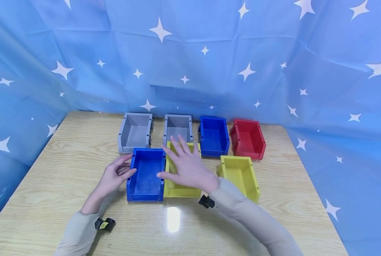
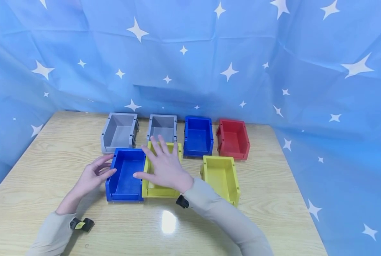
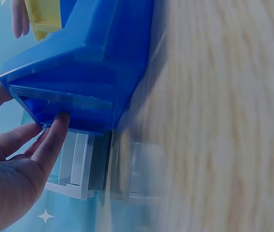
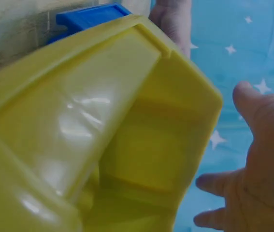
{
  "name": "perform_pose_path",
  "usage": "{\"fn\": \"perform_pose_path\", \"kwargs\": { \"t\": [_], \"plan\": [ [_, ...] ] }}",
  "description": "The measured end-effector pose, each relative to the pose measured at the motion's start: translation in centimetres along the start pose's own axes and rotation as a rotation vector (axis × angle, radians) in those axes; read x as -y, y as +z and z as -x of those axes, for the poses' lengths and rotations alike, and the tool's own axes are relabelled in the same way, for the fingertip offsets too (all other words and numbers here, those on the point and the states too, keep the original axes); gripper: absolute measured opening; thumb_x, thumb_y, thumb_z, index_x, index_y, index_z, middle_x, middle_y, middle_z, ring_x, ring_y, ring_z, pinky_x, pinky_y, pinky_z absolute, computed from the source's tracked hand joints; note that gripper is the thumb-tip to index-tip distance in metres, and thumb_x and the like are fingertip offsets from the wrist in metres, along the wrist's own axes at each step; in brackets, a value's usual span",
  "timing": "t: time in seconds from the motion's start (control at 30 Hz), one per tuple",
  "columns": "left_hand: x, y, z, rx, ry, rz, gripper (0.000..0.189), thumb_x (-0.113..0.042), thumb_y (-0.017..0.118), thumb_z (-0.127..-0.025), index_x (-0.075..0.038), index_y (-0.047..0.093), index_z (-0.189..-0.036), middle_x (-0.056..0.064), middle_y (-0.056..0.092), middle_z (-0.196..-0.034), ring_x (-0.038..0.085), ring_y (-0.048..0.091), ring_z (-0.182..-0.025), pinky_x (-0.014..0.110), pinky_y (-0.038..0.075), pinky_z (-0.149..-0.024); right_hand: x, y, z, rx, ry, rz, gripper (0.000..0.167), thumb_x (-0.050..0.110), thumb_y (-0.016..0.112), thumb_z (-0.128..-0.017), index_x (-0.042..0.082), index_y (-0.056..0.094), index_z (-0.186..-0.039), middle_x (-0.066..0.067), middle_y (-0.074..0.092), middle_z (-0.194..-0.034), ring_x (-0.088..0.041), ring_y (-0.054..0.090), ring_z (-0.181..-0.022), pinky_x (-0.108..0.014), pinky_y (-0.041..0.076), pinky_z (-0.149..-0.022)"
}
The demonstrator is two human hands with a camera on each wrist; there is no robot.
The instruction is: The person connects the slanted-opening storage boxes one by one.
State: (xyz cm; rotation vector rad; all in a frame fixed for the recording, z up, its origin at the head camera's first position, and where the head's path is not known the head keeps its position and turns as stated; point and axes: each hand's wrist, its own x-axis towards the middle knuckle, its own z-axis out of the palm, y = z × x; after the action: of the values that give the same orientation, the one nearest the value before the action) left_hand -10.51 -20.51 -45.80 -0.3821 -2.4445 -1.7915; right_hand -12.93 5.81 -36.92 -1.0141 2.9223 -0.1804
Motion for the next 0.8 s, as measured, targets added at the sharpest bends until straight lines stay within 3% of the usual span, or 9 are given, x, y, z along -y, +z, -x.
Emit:
{"fn": "perform_pose_path", "kwargs": {
  "t": [0.17,0.43,0.8],
  "plan": [
    [0.23,0.07,0.01,0.004,-0.029,0.013,0.049,0.005,0.064,-0.085,0.013,0.046,-0.129,0.027,0.047,-0.126,0.041,0.054,-0.105,0.015,0.048,-0.083,0.13,0.38,-0.36,0.036,-0.004,0.04,0.085,0.075,0.033,-0.084,0.026,0.014,-0.151,-0.009,-0.002,-0.156,-0.031,-0.009,-0.141,-0.069,-0.001,-0.103],
    [0.61,0.04,-0.06,0.006,-0.013,-0.032,0.048,0.004,0.064,-0.086,0.012,0.046,-0.13,0.026,0.048,-0.125,0.04,0.055,-0.104,0.014,0.048,-0.083,0.24,0.53,-0.63,0.042,-0.005,0.066,0.088,0.077,0.033,-0.083,0.024,0.015,-0.151,-0.008,-0.007,-0.156,-0.03,-0.013,-0.14,-0.069,-0.007,-0.102],
    [0.45,-0.06,-0.08,-0.001,-0.003,-0.048,0.047,0.005,0.064,-0.085,0.012,0.048,-0.128,0.026,0.05,-0.123,0.039,0.056,-0.102,0.016,0.049,-0.083,0.06,0.29,-0.85,0.058,0.02,0.097,0.085,0.076,0.03,-0.084,0.027,0.012,-0.151,-0.009,-0.007,-0.156,-0.03,-0.014,-0.14,-0.069,-0.003,-0.104]
  ]
}}
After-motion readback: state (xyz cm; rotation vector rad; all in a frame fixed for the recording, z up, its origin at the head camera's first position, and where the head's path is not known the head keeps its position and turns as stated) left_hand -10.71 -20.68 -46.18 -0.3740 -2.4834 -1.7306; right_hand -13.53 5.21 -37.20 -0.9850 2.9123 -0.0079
